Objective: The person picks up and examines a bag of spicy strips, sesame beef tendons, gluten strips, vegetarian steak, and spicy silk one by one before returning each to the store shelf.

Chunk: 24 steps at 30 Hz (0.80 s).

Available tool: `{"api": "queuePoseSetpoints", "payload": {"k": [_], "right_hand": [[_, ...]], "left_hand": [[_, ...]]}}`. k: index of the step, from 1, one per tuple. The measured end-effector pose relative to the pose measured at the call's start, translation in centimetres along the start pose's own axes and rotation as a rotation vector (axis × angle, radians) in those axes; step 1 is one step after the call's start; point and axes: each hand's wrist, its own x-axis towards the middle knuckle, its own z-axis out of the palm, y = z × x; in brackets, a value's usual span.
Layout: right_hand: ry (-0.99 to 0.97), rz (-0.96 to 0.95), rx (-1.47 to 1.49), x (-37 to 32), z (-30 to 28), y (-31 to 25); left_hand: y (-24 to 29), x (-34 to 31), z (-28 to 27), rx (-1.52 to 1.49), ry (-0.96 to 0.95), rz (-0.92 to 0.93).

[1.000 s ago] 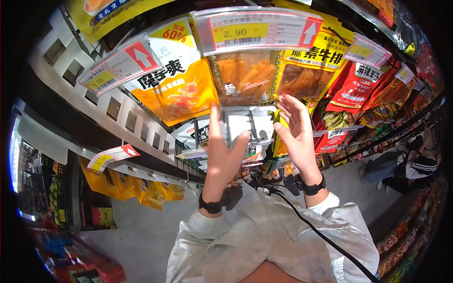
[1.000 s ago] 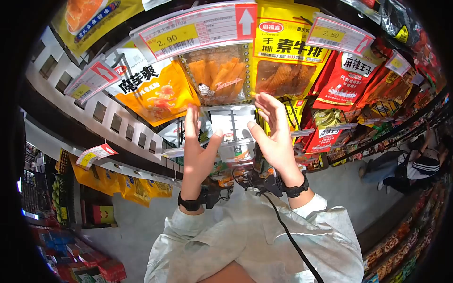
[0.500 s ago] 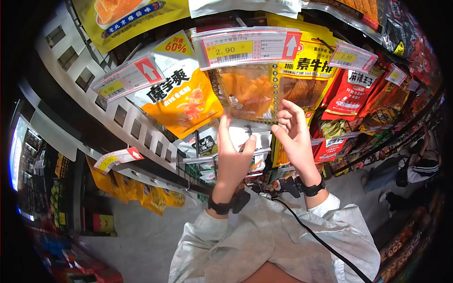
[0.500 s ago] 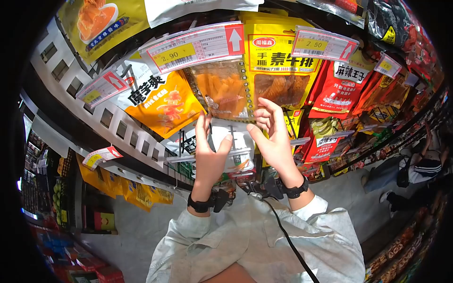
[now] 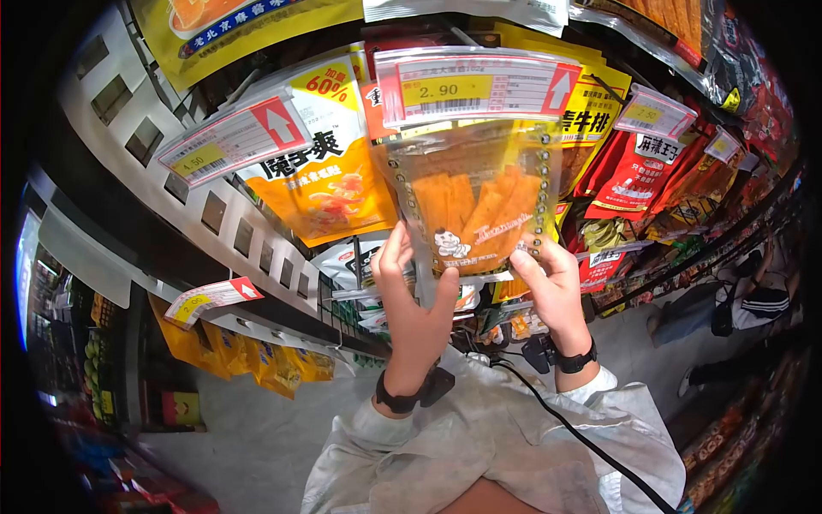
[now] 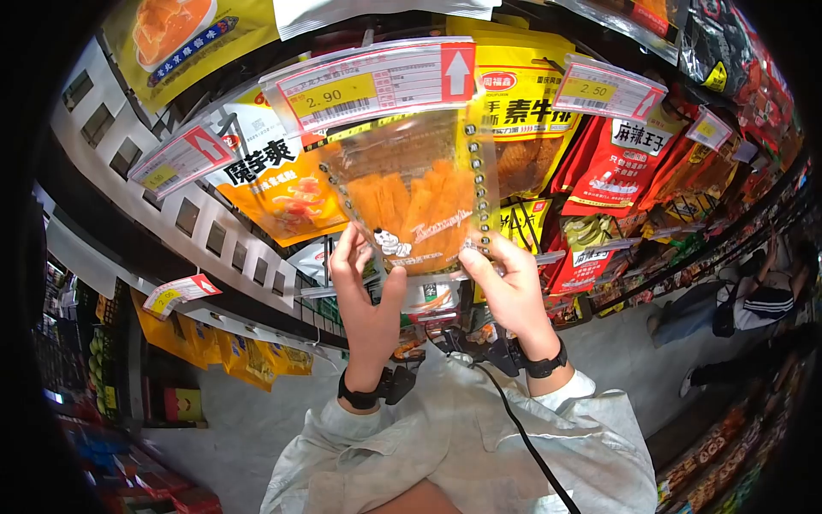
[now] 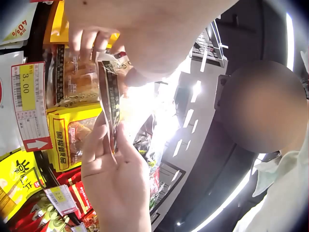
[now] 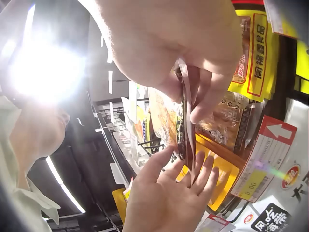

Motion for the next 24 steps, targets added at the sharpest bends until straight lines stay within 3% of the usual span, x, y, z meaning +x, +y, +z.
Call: {"api": "queuePoseSetpoints", "payload": {"k": [4, 7, 15, 21, 24], "right_hand": [[-0.013, 0.005, -0.012, -1.2, -0.2, 0.0], [-0.022, 0.12, 0.083, -2.3, -1.1, 0.8], [-0.018, 0.015, 0.053, -3.5, 0.0, -0.2], [0.033, 0.025, 0.003, -5.2, 1.2, 0.4], [0.047, 0.05, -0.051, -5.1, 1.7, -1.3]], "left_hand": [[1.5, -0.9, -1.4, -0.427, -0.203, -0.236], [1.7, -1.9, -2.2, -0.344, -0.208, -0.231], [2.5, -1.4, -4.2, -0.346, -0.24, -0.094], [1.5, -2.6, -4.2, -0.51, -0.203, -0.188], [1.4, -1.9, -4.8, -0.375, -0.196, -0.079]]}}
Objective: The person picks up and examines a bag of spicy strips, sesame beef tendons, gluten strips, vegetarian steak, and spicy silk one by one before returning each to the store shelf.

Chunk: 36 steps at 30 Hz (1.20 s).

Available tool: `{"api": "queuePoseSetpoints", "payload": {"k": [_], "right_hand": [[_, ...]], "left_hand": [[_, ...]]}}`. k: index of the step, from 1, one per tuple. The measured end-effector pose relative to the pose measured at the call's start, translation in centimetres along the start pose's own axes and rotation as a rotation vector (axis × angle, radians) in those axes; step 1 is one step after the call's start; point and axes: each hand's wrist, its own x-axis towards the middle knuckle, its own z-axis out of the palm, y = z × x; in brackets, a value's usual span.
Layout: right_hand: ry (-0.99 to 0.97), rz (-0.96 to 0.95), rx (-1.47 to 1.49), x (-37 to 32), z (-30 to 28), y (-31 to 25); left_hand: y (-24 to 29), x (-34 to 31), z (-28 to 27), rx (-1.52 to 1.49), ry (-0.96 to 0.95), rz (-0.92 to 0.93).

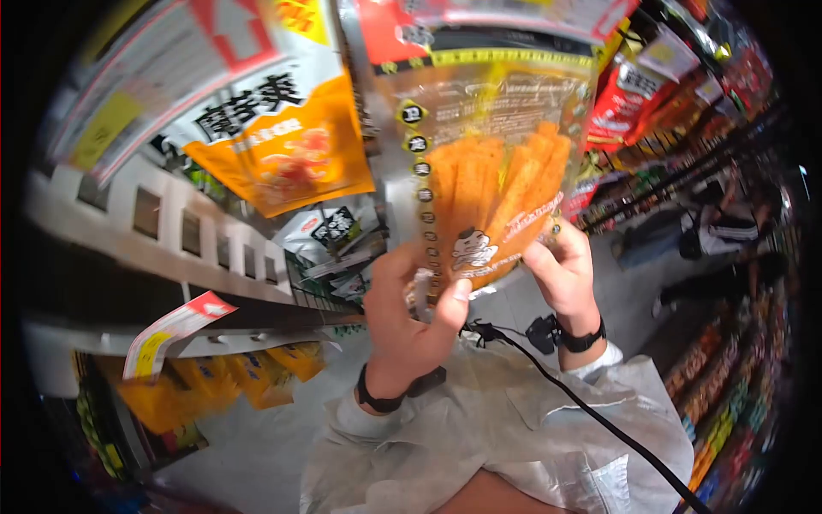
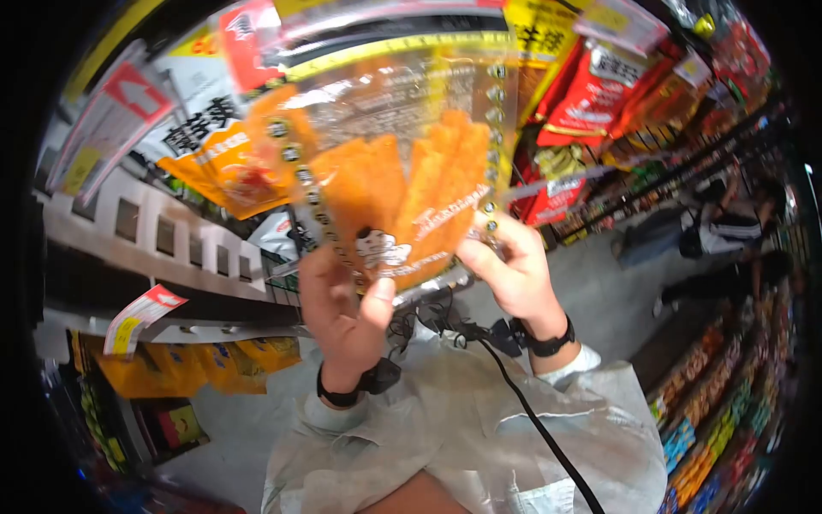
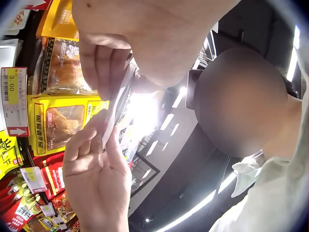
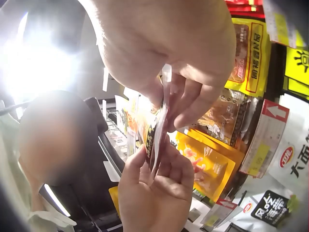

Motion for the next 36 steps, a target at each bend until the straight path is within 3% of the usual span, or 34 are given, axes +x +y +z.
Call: {"api": "queuePoseSetpoints", "payload": {"k": [3, 7, 9, 13, 19, 22, 23, 26, 29, 32, 36], "right_hand": [[-0.015, -0.096, -0.029, -0.2, 0.5, -0.9], [0.037, 0.054, 0.048, -2.4, 1.3, -0.6], [0.047, 0.0, -0.027, -2.2, 1.7, -1.0], [0.028, -0.086, -0.12, -1.0, 1.5, -2.1], [-0.032, -0.133, -0.155, -0.9, 0.1, -3.1], [-0.098, -0.04, -0.095, -0.9, -1.2, -3.4], [-0.086, -0.093, -0.071, -0.8, -1.2, -3.5], [-0.139, 0.097, -0.012, -0.8, -2.6, -4.2], [-0.153, -0.088, -0.007, -0.1, -2.8, -3.0], [-0.206, -0.025, 0.01, 0.0, -3.1, -3.7], [-0.209, -0.134, 0.09, 0.6, -2.2, -3.6]], "left_hand": [[0.0, 0.5, -0.9, -0.05, -0.084, 0.055], [-0.5, -0.7, -0.3, -0.213, -0.029, -0.019], [-0.2, -1.0, 0.1, -0.297, 0.004, -0.056], [-0.2, -0.4, 0.3, -0.205, 0.034, 0.079], [2.2, -1.6, 2.9, -0.149, 0.124, -0.022], [2.8, -2.4, 4.1, -0.167, 0.175, -0.06], [2.8, -2.6, 4.7, -0.193, 0.201, -0.032], [3.9, -3.0, 6.5, -0.158, 0.289, -0.067], [4.2, -3.0, 7.0, -0.087, 0.28, 0.005], [5.2, -2.9, 7.4, -0.058, 0.299, 0.017], [5.8, -2.3, 7.5, -0.07, 0.303, 0.004]]}}
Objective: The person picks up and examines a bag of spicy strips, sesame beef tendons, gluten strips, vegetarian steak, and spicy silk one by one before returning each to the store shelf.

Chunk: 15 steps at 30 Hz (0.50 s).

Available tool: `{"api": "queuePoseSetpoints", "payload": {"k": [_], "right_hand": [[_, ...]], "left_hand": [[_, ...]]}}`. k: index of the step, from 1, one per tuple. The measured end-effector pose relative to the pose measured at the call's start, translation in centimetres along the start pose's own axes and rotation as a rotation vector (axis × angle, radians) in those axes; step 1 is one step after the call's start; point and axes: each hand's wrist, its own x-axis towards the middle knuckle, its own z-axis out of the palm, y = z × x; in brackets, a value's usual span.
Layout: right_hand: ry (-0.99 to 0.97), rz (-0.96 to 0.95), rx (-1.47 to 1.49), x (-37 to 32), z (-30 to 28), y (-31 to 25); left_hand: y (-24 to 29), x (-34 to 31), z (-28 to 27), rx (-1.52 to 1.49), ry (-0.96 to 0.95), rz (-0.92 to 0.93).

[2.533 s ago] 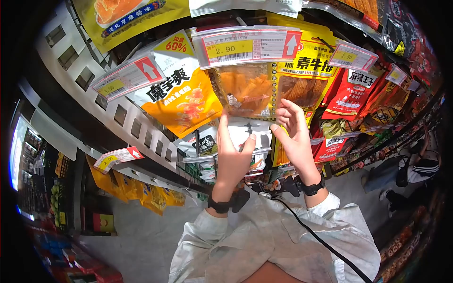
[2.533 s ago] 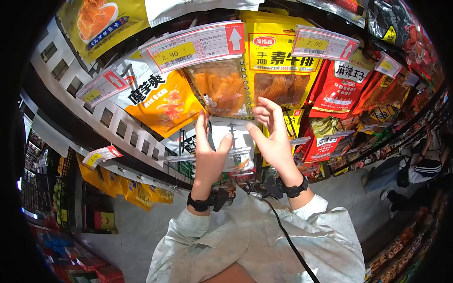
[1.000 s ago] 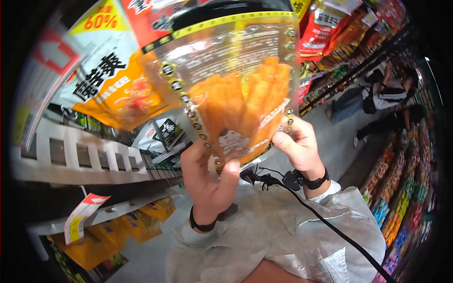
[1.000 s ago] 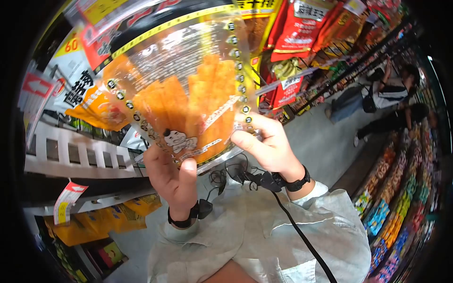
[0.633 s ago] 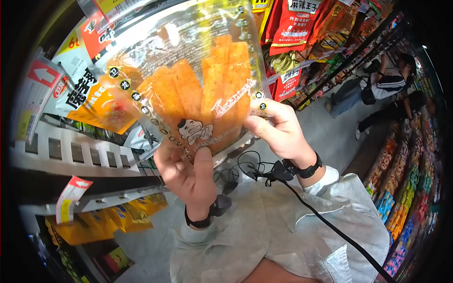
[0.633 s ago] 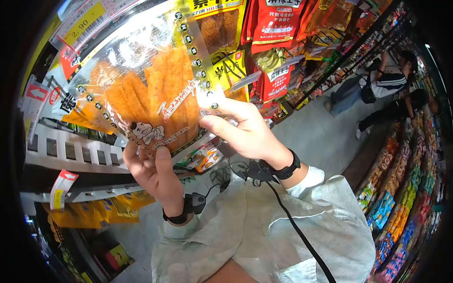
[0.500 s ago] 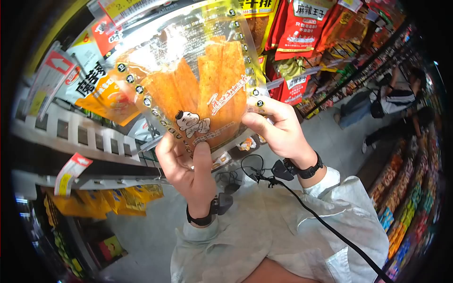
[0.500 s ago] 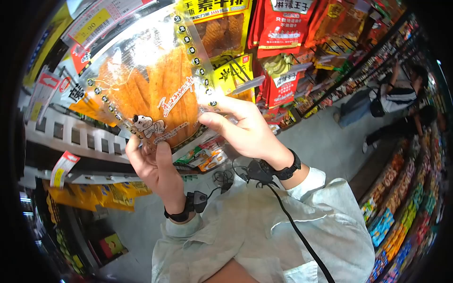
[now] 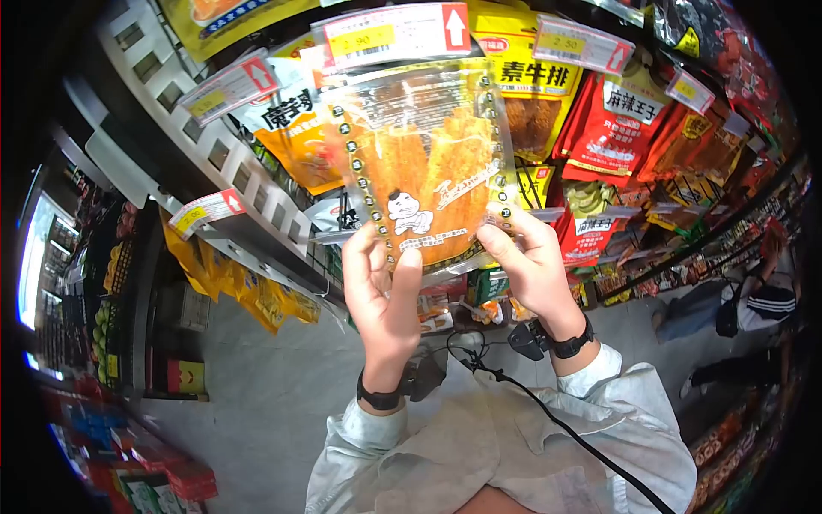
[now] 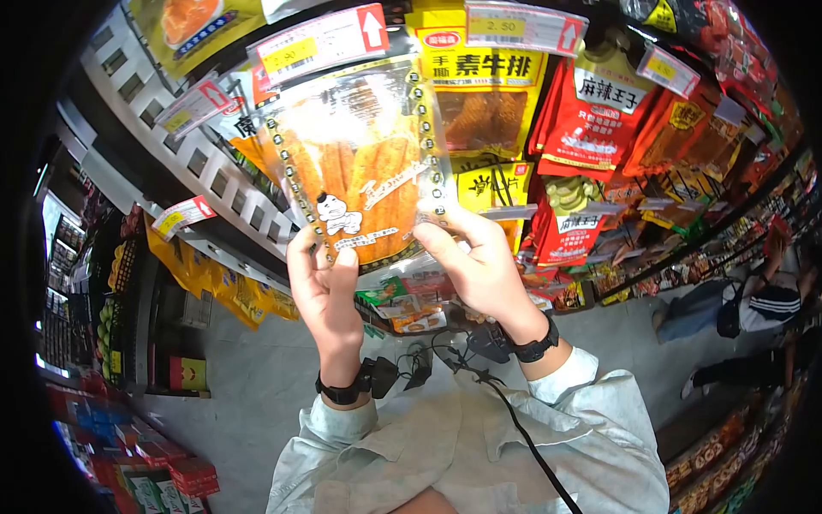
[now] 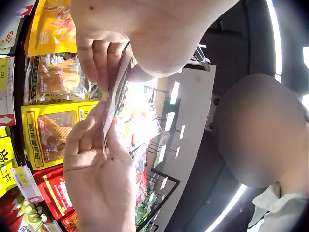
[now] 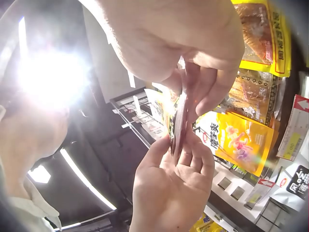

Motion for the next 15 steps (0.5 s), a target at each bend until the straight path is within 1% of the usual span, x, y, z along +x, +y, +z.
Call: {"api": "queuePoseSetpoints", "payload": {"k": [2, 3, 6, 7, 8, 10, 13, 15], "right_hand": [[-0.007, -0.01, -0.015, 0.4, -0.1, 0.3], [0.02, -0.045, -0.054, 0.6, 0.1, 0.4], [0.078, -0.009, -0.096, 0.9, -0.1, 1.7], [0.088, -0.037, -0.102, 1.0, 0.0, 2.1], [0.096, -0.036, -0.102, 1.0, -0.1, 3.1], [0.16, -0.067, -0.097, 1.6, 0.6, 4.0], [0.145, -0.04, -0.204, 1.6, 0.5, 4.0], [0.114, 0.024, -0.218, 1.0, 0.5, 4.2]], "left_hand": [[-0.3, 0.7, -0.1, -0.025, -0.012, -0.01], [-0.8, 1.0, -0.2, -0.062, -0.028, 0.002], [-1.9, 1.7, -1.0, 0.042, -0.076, 0.014], [-2.1, 1.8, -1.3, 0.022, -0.078, -0.042], [-2.9, 1.9, -1.7, -0.002, -0.1, -0.045], [-2.8, 2.3, -1.9, -0.055, -0.104, -0.135], [-3.7, 2.5, -3.2, -0.08, -0.162, -0.182], [-4.4, 2.3, -4.4, -0.059, -0.218, -0.201]]}}
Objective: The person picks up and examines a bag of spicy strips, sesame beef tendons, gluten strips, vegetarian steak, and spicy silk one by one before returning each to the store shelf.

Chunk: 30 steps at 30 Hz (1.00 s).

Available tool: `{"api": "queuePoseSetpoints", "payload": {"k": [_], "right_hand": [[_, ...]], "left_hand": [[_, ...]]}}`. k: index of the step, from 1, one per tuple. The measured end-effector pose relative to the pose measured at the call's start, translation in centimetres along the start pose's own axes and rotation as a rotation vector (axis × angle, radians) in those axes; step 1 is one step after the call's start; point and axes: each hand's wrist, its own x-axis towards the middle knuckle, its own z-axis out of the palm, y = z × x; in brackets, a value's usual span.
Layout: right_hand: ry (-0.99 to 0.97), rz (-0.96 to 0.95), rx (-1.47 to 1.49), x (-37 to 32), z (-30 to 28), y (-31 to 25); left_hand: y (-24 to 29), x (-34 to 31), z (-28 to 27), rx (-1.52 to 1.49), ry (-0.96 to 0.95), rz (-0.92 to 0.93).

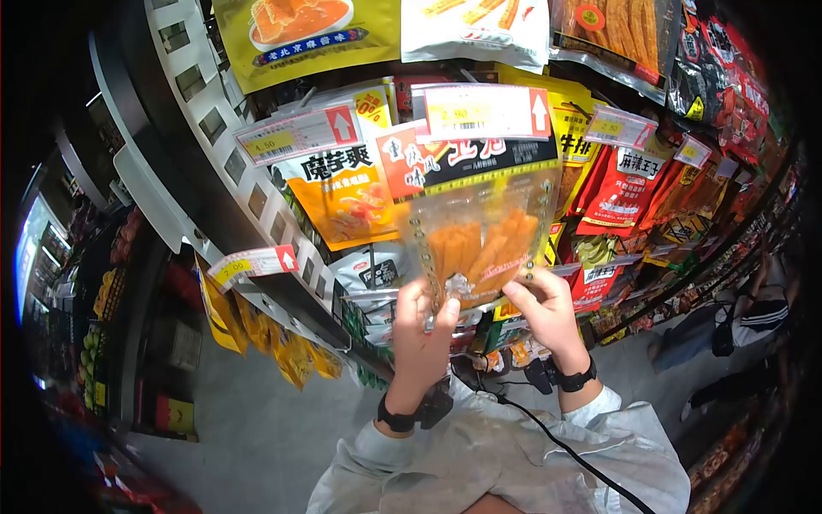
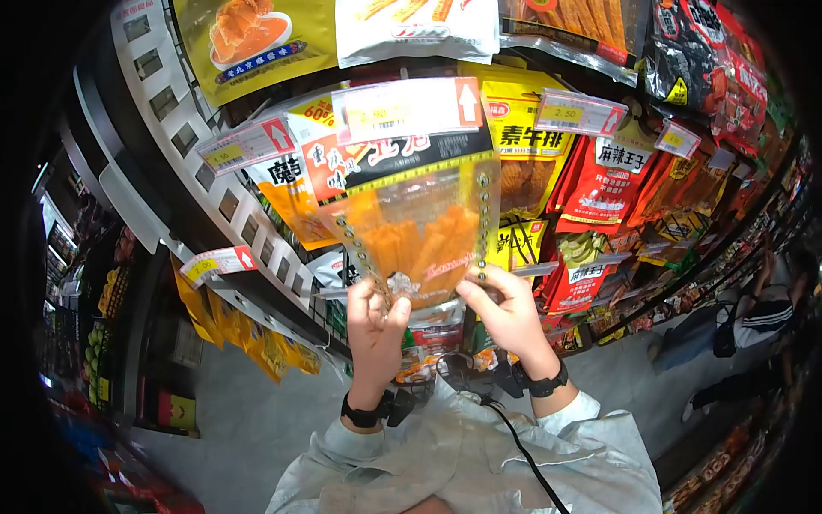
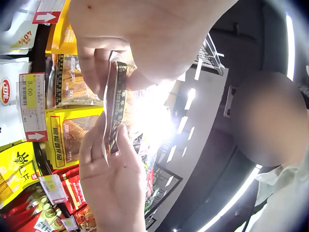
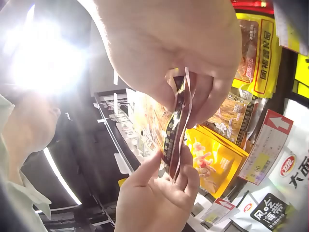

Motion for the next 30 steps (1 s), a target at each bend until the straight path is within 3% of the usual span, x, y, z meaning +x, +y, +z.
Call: {"api": "queuePoseSetpoints", "payload": {"k": [6, 8, 11, 16, 18, 21, 23, 25, 26, 30], "right_hand": [[-0.081, 0.101, 0.111, -1.9, 0.9, 0.8], [-0.087, 0.048, 0.092, -2.2, 1.3, 0.9], [-0.11, 0.072, 0.081, -2.9, 0.9, 1.0], [-0.151, 0.081, 0.074, -4.2, -0.6, 1.7], [-0.156, 0.054, 0.08, -4.7, -1.2, 2.2], [-0.192, 0.267, 0.109, -5.9, -3.0, 1.3], [-0.199, 0.178, 0.115, -6.4, -4.3, 1.5], [-0.204, 0.278, 0.108, -7.5, -6.0, 1.0], [-0.214, 0.127, 0.044, -8.0, -6.8, 2.0], [-0.21, 0.26, 0.087, -11.2, -10.5, 1.7]], "left_hand": [[-2.2, -1.3, -3.4, 0.082, -0.122, -0.033], [-2.6, -1.9, -4.1, 0.164, -0.147, -0.026], [-3.0, -2.5, -3.6, 0.145, -0.079, 0.034], [-1.5, -3.4, -4.2, 0.329, -0.244, -0.156], [-1.2, -3.7, -3.4, 0.389, -0.257, -0.136], [-1.5, -4.6, -1.1, 0.312, -0.226, -0.1], [-1.4, -5.6, 1.0, 0.291, -0.201, -0.135], [-1.7, -7.0, 2.9, 0.286, -0.18, -0.147], [-2.9, -8.0, 3.0, 0.364, -0.183, -0.148], [-3.6, -10.2, 7.7, 0.193, -0.175, -0.202]]}}
